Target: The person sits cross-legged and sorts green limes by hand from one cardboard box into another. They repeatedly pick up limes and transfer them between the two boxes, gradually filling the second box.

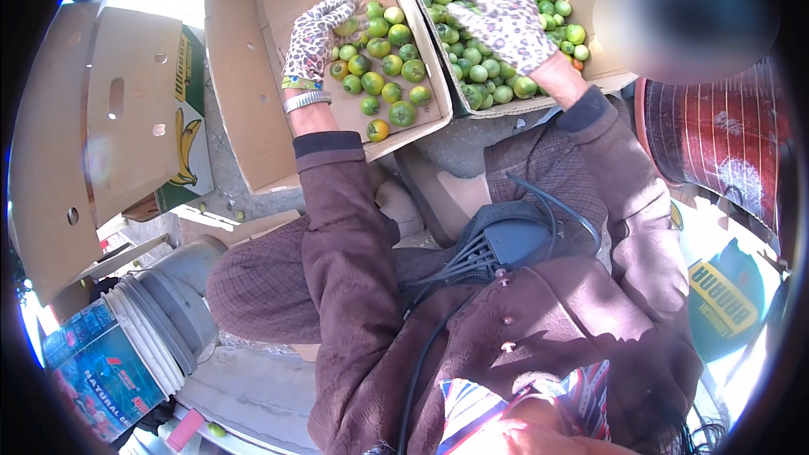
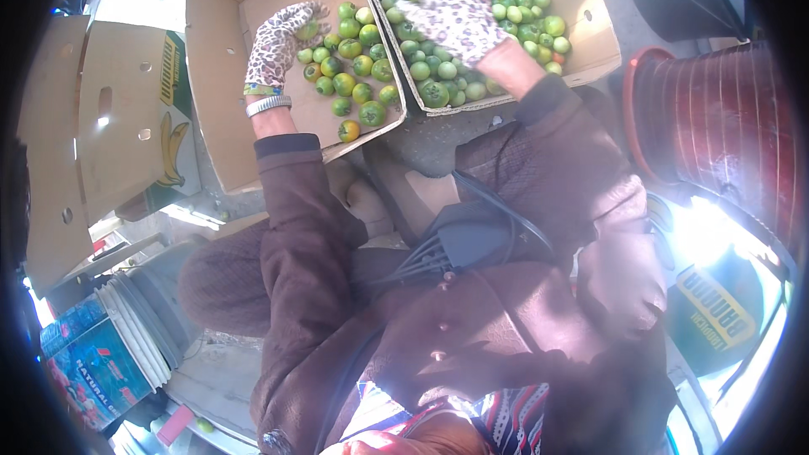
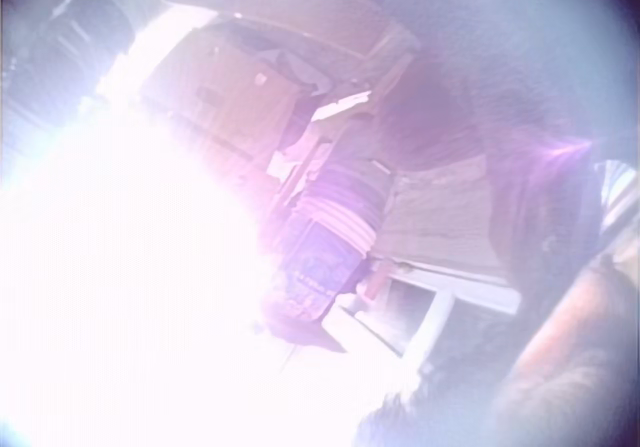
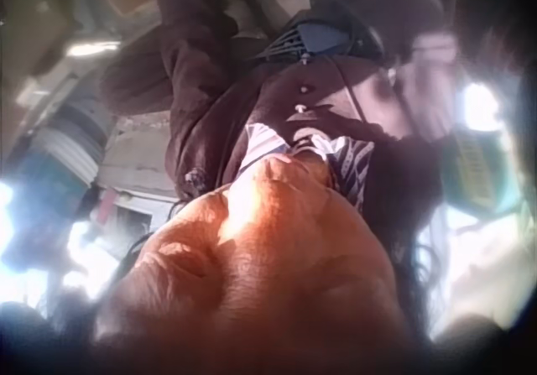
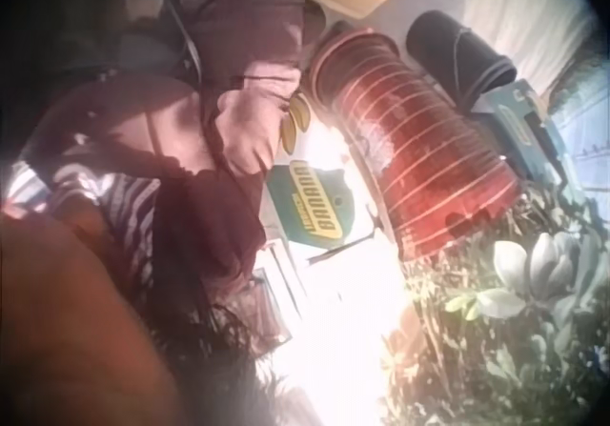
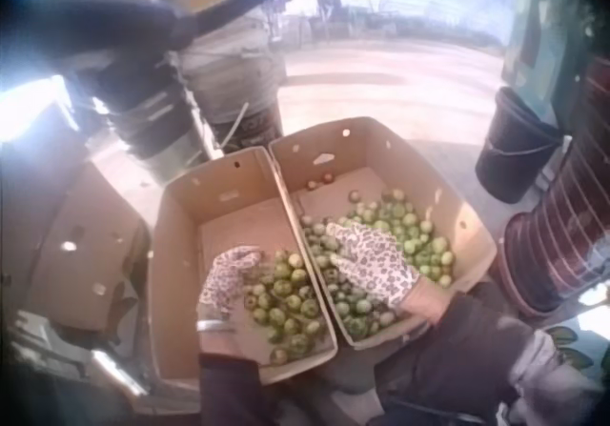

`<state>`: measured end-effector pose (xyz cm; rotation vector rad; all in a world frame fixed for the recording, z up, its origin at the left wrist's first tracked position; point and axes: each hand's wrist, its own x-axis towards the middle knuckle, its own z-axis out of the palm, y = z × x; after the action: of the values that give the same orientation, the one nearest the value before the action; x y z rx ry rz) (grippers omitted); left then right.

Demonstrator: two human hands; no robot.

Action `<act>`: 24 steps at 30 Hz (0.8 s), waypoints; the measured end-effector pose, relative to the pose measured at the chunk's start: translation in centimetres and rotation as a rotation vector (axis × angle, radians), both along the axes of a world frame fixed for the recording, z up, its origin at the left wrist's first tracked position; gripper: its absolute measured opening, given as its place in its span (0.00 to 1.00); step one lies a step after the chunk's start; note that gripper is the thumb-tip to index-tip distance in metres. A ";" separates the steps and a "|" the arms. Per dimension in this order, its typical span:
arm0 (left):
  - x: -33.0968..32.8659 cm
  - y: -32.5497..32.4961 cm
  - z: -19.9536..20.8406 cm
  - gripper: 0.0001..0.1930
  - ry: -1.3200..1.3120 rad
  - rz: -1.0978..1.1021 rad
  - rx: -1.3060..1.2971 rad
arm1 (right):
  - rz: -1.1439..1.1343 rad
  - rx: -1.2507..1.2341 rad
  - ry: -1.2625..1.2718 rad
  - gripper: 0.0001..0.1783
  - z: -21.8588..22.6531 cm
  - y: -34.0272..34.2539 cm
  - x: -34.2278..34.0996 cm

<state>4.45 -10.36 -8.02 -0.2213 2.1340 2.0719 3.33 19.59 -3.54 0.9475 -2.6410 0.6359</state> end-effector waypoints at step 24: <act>0.2 -4.5 -6.7 0.17 -0.317 0.097 -0.791 | -0.305 0.732 -0.248 0.14 -9.0 20.1 -7.5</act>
<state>4.67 -14.85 -14.73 -0.6938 2.6240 1.0184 -4.20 39.70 -12.51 0.6084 -3.2122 -0.3410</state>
